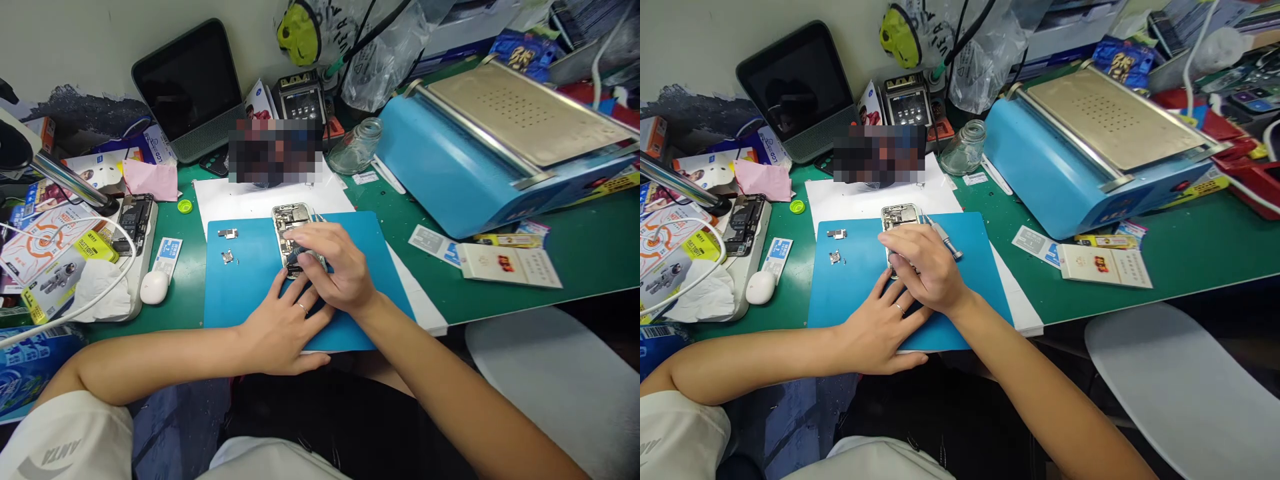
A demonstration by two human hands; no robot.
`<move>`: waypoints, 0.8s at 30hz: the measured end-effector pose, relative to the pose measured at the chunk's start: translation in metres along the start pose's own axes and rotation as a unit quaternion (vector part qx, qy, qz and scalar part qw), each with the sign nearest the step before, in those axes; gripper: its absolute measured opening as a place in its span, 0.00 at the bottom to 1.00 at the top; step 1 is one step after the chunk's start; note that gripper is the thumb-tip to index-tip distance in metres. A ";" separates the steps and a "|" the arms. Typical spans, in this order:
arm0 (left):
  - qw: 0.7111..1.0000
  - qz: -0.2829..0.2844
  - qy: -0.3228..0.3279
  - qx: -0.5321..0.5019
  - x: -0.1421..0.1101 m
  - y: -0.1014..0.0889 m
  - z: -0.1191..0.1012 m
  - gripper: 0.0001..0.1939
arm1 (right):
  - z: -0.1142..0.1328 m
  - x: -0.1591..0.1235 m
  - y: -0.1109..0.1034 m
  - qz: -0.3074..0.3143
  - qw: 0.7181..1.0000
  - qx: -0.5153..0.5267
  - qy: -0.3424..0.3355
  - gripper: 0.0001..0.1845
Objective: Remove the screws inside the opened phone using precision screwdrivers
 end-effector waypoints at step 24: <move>1.000 0.005 0.005 0.011 0.001 0.000 -0.001 0.34 | 0.004 0.002 0.003 0.002 1.000 -0.012 -0.017 0.29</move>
Point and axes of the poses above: each hand's wrist, its own x-axis towards the middle knuckle, its own y-axis out of the palm, z = x × y, the point moved 6 cm from there along x, towards the middle knuckle
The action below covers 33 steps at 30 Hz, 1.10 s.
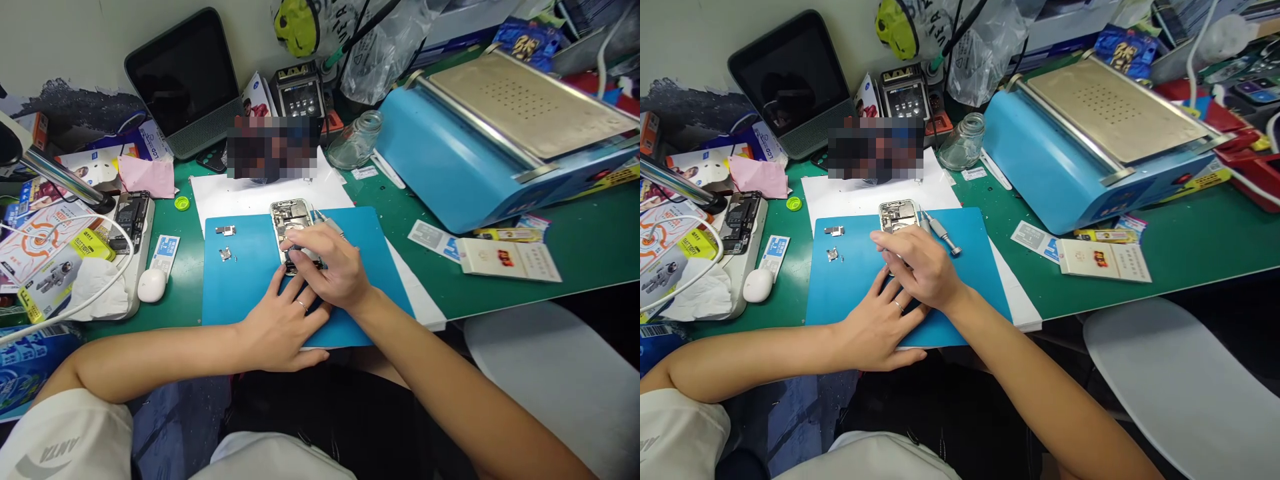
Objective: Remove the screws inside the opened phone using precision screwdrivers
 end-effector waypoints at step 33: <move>1.000 0.013 -0.003 0.004 -0.001 -0.002 0.001 0.37 | -0.082 -0.033 -0.060 -0.009 0.891 -0.301 0.338 0.25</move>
Point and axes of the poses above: each hand's wrist, its own x-axis towards the middle knuckle, its own y-axis out of the palm, z = x × y, the point moved 6 cm from there along x, towards the middle knuckle
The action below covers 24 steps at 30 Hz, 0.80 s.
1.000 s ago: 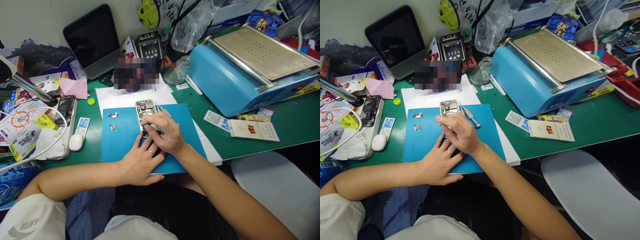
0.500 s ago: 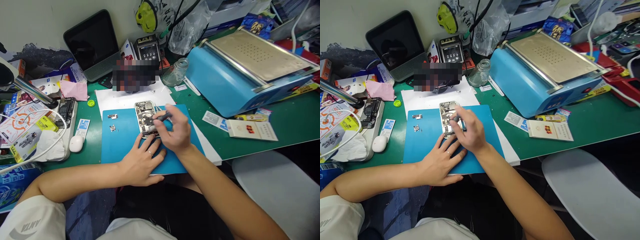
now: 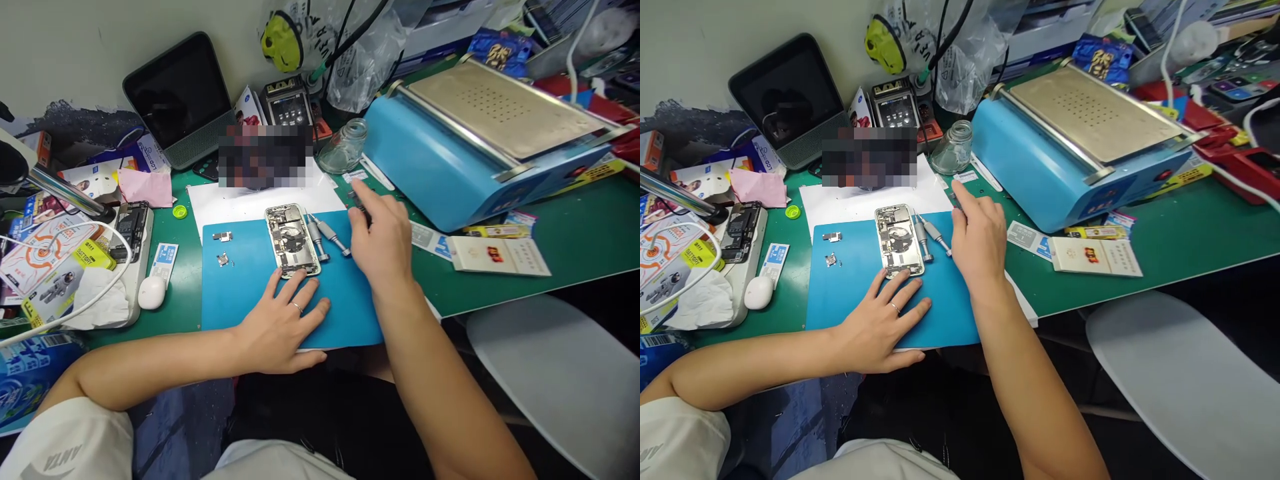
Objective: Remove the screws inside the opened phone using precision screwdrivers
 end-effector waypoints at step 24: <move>1.000 0.002 -0.001 -0.007 0.001 0.000 0.000 0.37 | 0.003 0.001 -0.001 0.012 0.993 0.119 -0.010 0.18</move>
Point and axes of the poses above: each hand's wrist, its own x-axis towards the middle knuckle, its own y-axis out of the palm, z = x × y, the point moved 6 cm from there along x, towards the middle knuckle
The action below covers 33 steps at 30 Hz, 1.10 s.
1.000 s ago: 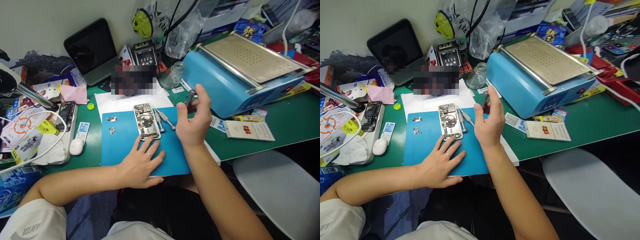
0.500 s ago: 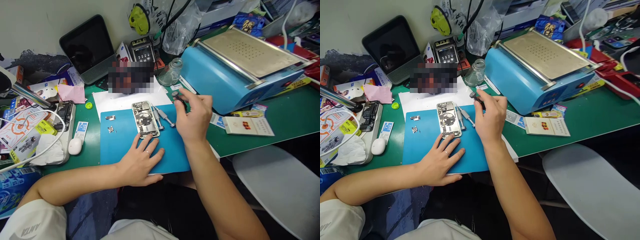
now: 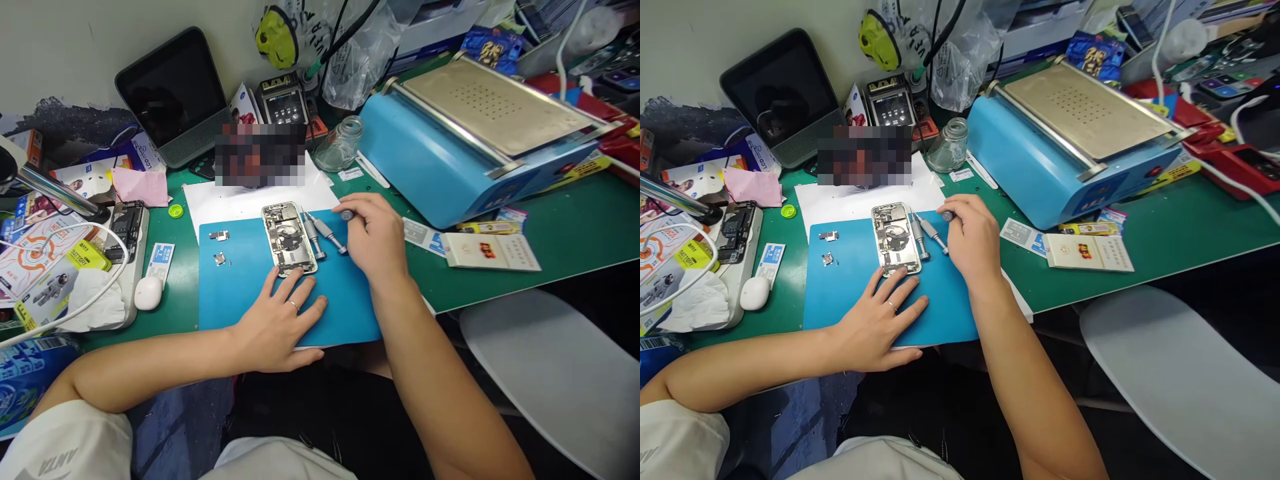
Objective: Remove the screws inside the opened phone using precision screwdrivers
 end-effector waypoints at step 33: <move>1.000 -0.016 -0.002 -0.003 -0.002 0.000 0.001 0.38 | 0.010 -0.005 0.013 0.076 0.997 -0.028 -0.018 0.19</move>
Point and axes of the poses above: each hand's wrist, its own x-axis towards the middle knuckle, its own y-axis out of the palm, z = x × y, the point moved 6 cm from there along x, towards the middle knuckle
